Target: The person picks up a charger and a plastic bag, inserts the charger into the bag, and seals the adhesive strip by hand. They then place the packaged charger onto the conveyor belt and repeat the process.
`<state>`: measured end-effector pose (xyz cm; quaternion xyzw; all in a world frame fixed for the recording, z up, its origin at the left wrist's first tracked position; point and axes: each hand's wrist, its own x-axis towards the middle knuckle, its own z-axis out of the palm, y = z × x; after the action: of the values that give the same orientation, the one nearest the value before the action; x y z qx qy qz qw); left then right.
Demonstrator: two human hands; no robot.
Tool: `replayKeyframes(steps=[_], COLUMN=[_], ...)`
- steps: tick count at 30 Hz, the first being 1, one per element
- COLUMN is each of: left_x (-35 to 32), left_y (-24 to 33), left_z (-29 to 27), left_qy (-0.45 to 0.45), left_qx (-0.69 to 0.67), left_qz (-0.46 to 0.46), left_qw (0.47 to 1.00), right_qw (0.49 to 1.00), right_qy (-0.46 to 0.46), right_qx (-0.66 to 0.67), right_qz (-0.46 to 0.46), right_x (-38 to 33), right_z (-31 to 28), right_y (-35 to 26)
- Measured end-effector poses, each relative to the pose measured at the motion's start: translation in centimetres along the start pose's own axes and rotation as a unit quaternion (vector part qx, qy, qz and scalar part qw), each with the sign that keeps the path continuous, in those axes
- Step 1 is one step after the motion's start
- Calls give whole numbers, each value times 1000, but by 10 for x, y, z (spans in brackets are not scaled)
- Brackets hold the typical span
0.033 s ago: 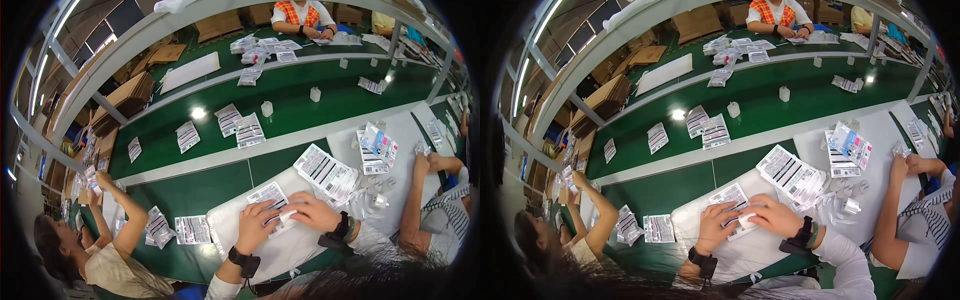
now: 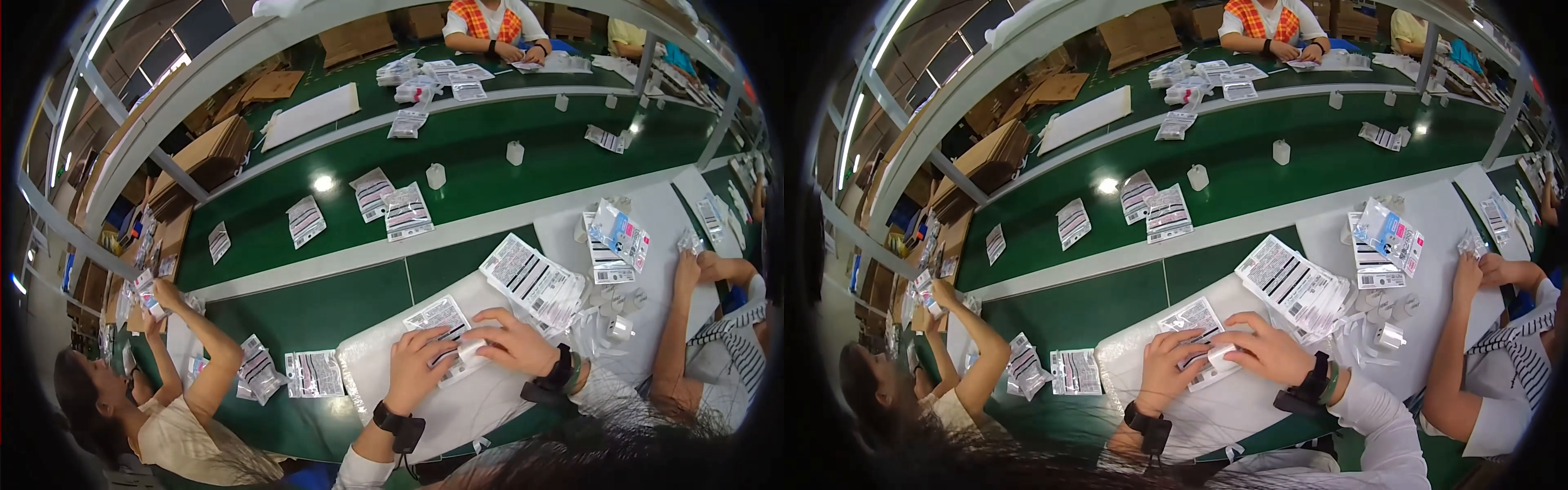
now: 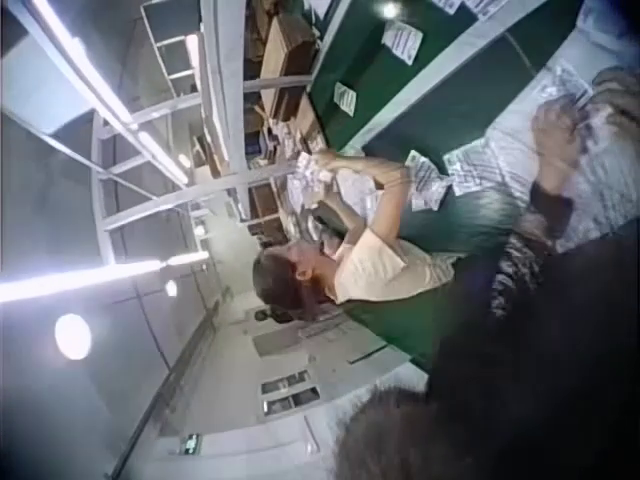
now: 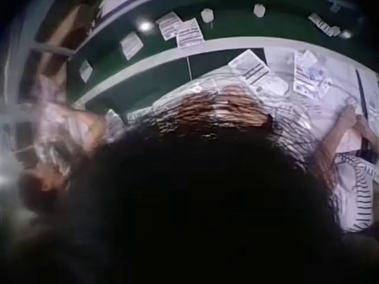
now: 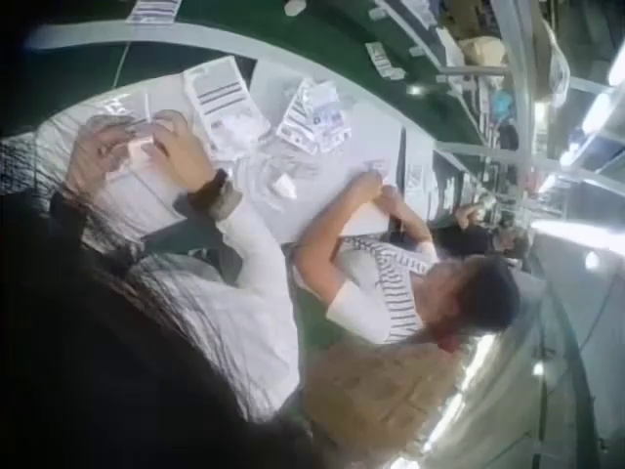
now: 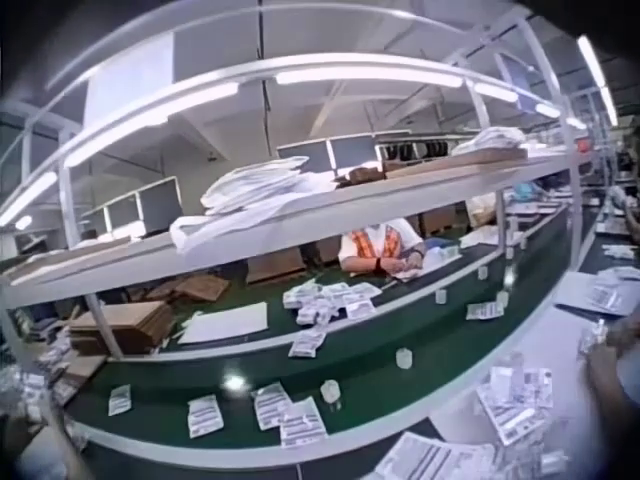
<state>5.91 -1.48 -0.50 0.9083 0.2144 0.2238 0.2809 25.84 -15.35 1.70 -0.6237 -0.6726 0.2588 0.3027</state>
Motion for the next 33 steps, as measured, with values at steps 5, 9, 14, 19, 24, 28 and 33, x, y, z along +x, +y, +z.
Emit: replayKeyframes(steps=[5, 9, 14, 19, 24, 28, 33], left_x=[-2, -2, -2, -1, 2, 3, 6], left_y=[-1, -2, 2, 5, 3, 6, 12], left_z=[6, 7, 5, 5, 12, 6, -11], left_qy=[35, 46, 37, 43, 47, 61, 39], left_qx=[-23, -24, -40, -14, -41, 55, 133], left_qz=[-27, -22, -33, -11, 25, 82, 110], left_qw=[999, 998, 998, 999, 998, 993, 984], right_qw=[997, 990, 997, 997, 983, 986, 998], right_qy=[57, 38, 49, 47, 135, 113, 63], right_qx=[25, -70, -63, -65, -126, -117, 16], right_qz=[-55, -116, -12, -14, 10, 28, 27], right_x=[-10, -12, -7, 2, 24, 29, 23], right_z=[6, 1, 8, 13, 23, 17, 9], right_y=[9, 1, -7, -12, 1, 8, 19])
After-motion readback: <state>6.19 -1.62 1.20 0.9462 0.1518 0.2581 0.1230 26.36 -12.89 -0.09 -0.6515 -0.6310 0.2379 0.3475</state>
